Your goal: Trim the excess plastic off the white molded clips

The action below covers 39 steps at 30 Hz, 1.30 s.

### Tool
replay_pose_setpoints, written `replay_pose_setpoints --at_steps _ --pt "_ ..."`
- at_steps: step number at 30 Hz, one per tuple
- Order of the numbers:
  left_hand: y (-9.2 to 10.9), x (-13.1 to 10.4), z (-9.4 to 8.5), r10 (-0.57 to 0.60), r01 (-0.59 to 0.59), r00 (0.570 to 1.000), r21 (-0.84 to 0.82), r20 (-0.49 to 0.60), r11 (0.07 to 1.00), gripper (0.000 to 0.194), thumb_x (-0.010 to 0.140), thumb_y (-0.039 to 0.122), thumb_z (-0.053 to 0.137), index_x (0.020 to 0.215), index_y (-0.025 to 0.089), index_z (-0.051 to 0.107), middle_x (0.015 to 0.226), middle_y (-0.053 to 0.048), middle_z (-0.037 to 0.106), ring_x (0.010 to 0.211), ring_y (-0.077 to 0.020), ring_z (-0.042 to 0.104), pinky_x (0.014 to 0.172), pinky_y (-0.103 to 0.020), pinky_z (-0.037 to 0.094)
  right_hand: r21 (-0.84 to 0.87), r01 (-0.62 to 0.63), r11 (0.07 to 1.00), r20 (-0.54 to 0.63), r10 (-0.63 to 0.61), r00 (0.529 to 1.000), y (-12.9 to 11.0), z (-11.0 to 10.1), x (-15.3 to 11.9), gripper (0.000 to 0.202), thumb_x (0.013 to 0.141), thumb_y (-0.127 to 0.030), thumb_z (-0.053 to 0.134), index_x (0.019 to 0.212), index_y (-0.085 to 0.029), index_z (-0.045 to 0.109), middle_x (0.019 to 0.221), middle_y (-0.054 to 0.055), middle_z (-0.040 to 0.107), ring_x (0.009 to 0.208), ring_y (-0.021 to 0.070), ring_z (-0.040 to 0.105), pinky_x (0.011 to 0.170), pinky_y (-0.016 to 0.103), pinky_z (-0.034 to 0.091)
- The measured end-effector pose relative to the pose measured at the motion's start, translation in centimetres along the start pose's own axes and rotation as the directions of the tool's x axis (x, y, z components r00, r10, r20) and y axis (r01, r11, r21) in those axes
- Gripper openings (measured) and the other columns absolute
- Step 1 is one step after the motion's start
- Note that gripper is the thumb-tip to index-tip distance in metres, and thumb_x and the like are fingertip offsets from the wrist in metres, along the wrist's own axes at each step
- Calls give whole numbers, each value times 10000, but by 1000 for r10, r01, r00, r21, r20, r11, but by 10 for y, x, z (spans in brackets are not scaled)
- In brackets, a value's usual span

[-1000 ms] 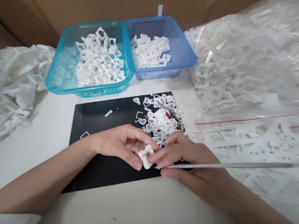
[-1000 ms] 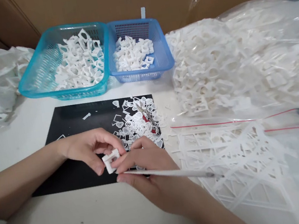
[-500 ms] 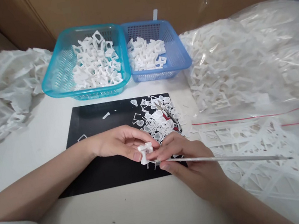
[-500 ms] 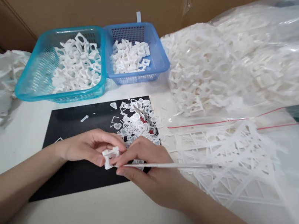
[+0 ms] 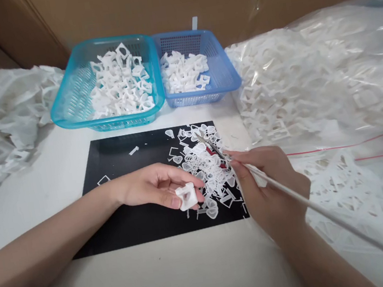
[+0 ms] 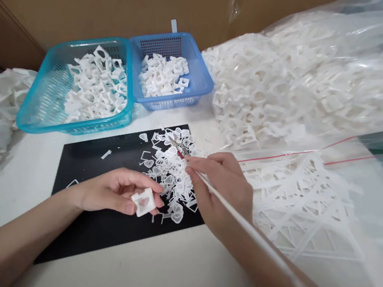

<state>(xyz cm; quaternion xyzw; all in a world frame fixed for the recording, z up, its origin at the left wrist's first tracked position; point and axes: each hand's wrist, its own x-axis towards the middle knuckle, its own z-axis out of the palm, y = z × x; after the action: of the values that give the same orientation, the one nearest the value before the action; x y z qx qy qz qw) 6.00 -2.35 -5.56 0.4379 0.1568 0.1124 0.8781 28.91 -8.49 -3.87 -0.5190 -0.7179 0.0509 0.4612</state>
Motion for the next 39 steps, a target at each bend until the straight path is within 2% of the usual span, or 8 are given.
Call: replay_pose_setpoints --at_steps 4,6,11,17,21,29,35,39 --pt "-3 3 0 103 -107 990 -42 -97 993 395 778 81 740 1147 210 677 1163 -104 718 979 -192 716 882 -301 534 175 -157 972 102 140 985 -5 -4 4 106 853 -135 637 871 -240 643 964 25 739 915 188 678 806 348 538" --pt "-5 4 0 149 -158 975 -42 -165 987 352 763 81 755 1094 180 689 1129 -106 730 931 -182 727 840 -278 550 260 -134 956 146 98 984 -11 -3 3 93 841 -132 648 834 -225 644 948 26 724 911 173 671 819 338 530" --pt "-7 5 1 194 -210 949 -42 -248 977 335 726 63 780 1036 158 700 1113 -119 738 841 -168 743 701 -216 579 312 -11 950 217 -60 974 -19 0 3 100 829 -108 645 821 -205 664 808 25 647 757 143 642 642 277 525" --pt "-4 5 6 193 -196 945 16 -263 980 339 732 -29 725 1018 151 706 1127 -94 736 875 -135 727 743 -198 575 284 -14 959 299 -74 951 -20 -2 0 102 843 -129 642 865 -223 672 854 29 658 811 155 643 655 285 533" --pt "-3 6 9 195 -190 943 47 -269 981 338 725 -27 725 1013 150 705 1030 -80 759 864 -130 720 770 -217 564 252 3 968 271 -74 960 -21 3 -2 108 851 -127 633 821 -225 668 847 18 668 814 149 639 701 291 529" --pt "-4 5 9 203 -192 948 70 -245 979 343 752 -14 714 1033 181 707 1049 -56 754 874 -112 709 772 -196 543 149 216 965 135 -236 962 -18 13 -9 172 826 -66 648 792 -234 654 798 -13 700 766 136 603 693 289 494" --pt "-4 5 9 197 -189 948 55 -249 980 351 750 -39 707 1033 169 705 1025 -48 755 843 -92 711 761 -169 549 157 237 959 175 -263 949 -16 13 -11 155 838 -82 638 813 -234 654 856 -14 725 791 146 607 694 306 497" --pt "-3 5 9 165 -169 951 8 -262 986 344 734 -40 722 1016 156 700 940 -33 757 770 -101 721 698 -167 565 111 294 949 172 -310 935 -14 16 -11 138 832 -104 656 856 -238 639 977 0 755 832 168 623 704 337 510"
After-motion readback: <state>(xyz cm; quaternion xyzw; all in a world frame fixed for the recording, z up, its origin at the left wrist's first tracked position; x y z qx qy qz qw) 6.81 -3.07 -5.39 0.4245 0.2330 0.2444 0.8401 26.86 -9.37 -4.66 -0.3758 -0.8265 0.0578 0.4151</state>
